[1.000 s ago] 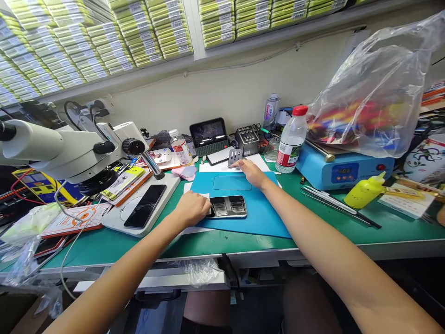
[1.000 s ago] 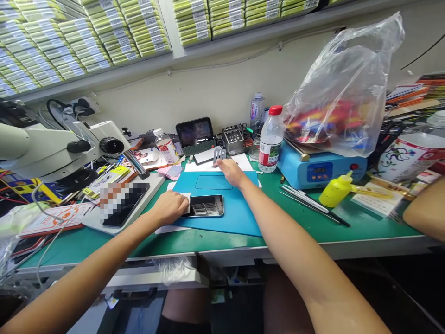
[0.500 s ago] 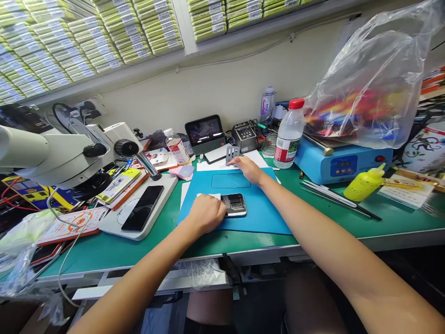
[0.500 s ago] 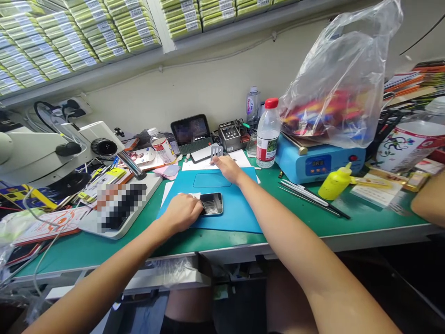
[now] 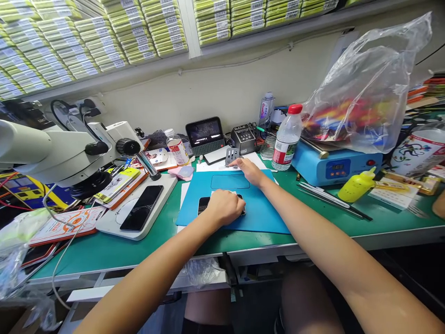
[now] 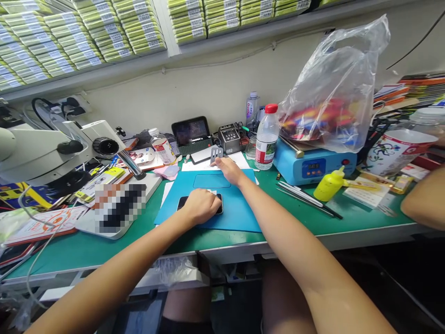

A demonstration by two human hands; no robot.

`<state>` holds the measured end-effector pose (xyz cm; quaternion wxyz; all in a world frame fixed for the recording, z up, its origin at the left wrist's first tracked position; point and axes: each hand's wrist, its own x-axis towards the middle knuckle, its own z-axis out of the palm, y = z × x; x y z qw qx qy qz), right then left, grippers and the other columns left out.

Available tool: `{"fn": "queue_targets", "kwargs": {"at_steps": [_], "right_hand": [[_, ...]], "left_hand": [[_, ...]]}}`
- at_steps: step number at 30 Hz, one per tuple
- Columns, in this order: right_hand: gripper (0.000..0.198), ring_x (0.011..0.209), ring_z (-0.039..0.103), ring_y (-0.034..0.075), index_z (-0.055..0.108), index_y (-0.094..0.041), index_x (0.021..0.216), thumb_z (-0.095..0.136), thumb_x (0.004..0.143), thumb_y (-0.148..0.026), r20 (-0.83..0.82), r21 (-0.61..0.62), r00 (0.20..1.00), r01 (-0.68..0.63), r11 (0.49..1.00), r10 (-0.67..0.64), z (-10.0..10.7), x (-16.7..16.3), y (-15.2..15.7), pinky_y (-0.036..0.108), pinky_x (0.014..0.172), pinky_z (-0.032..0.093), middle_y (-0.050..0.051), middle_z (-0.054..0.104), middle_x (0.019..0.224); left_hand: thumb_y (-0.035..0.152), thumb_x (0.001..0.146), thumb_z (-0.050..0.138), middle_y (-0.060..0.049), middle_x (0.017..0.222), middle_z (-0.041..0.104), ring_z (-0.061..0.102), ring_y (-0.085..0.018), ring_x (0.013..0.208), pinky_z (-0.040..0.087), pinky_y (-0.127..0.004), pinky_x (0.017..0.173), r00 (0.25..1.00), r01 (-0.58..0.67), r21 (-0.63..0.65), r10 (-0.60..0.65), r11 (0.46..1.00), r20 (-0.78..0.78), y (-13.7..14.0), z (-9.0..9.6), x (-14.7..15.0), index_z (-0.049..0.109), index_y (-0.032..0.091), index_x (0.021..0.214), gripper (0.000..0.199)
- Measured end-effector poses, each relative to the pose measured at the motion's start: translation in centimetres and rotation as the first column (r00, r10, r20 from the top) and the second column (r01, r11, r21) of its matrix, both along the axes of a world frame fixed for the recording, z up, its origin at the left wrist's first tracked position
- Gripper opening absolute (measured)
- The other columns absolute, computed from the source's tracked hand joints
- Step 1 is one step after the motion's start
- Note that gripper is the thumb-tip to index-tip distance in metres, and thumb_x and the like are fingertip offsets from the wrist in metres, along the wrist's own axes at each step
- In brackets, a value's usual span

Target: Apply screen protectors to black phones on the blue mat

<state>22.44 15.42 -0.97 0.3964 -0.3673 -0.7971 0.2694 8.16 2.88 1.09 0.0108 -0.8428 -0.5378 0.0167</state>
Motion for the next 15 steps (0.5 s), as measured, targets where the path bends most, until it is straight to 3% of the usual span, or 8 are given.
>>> {"fn": "queue_targets", "kwargs": {"at_steps": [7, 15], "right_hand": [[0.094, 0.116, 0.057, 0.031, 0.079, -0.022, 0.101, 0.013, 0.085, -0.086, 0.000, -0.048, 1.000, 0.016, 0.999, -0.016, 0.3, 0.2, -0.6, 0.046, 0.106, 0.037, 0.011, 0.074, 0.114], [0.094, 0.112, 0.057, 0.031, 0.079, -0.022, 0.099, 0.012, 0.085, -0.086, -0.014, -0.043, 1.000, 0.023, 0.999, -0.023, 0.4, 0.1, -0.6, 0.046, 0.105, 0.036, 0.011, 0.073, 0.111]], "left_hand": [[0.026, 0.097, 0.037, -0.015, 0.084, 0.076, 0.071, -0.027, 0.080, 0.043, -0.036, 0.070, 0.999, -0.038, 0.023, 0.038, 0.999, 0.016, -3.3, -0.7, -1.5, 0.075, 0.015, 0.075, 0.045], [0.026, 0.096, 0.038, -0.016, 0.091, 0.076, 0.070, -0.027, 0.085, 0.044, -0.036, 0.073, 0.997, -0.026, 0.037, 0.023, 0.999, 0.074, -2.0, -1.0, 2.5, 0.078, 0.014, 0.084, 0.044]]}}
